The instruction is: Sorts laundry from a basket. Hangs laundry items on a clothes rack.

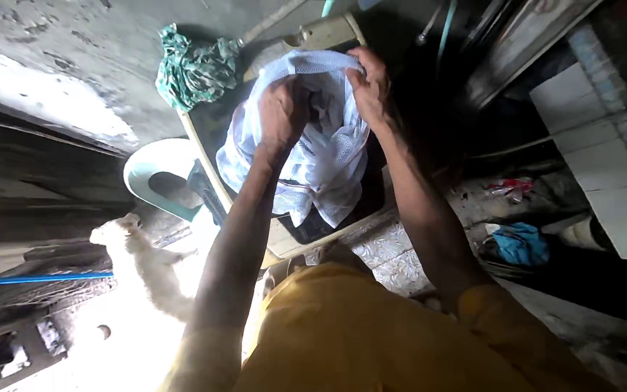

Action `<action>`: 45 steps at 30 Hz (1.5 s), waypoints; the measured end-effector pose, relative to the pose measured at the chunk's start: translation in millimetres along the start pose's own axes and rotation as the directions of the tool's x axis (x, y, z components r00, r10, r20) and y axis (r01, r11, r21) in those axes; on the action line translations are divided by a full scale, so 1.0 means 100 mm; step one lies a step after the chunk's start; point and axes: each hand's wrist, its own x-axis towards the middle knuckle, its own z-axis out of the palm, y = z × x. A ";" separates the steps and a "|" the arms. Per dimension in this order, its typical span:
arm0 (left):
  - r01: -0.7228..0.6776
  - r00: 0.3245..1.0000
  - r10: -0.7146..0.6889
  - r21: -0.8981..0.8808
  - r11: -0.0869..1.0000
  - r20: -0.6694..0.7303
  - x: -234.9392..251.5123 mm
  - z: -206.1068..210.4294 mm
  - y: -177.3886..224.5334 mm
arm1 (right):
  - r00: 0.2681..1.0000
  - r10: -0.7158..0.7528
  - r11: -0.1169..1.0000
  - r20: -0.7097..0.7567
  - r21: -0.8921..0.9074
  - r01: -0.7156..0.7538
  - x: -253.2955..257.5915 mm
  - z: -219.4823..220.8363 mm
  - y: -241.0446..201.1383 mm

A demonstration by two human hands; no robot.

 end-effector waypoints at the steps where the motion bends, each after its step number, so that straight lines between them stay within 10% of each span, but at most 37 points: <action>1: 0.001 1.000 -0.001 0.011 1.000 -0.011 0.03 0.00 -0.05 | 1.000 -0.020 1.000 0.002 0.018 0.020 0.08 -0.01 0.00; 15: 0.174 0.974 -0.169 0.015 0.985 -0.150 0.01 0.06 -0.42 | 0.998 -0.021 0.995 -0.062 -0.097 0.015 0.42 0.13 0.20; 22: 0.188 0.958 -0.195 -0.051 0.981 -0.212 0.06 0.12 -0.32 | 0.922 -0.169 0.910 0.349 -0.303 0.282 0.29 0.33 -0.05; 32: 0.079 0.975 -0.107 -0.147 0.986 -0.196 -0.14 0.19 -0.70 | 0.887 -0.033 0.976 0.461 -0.175 0.127 0.83 0.35 -0.12; 39: 0.125 0.963 -0.127 -0.022 0.992 -0.238 -0.14 0.27 -0.78 | 0.815 -0.146 0.937 0.560 0.344 -0.068 0.91 0.39 -0.04; 45: 0.206 0.960 -0.251 -0.297 0.932 -0.123 -0.06 0.07 -0.64 | 0.888 -0.160 0.971 0.432 -0.094 0.221 0.84 0.34 -0.04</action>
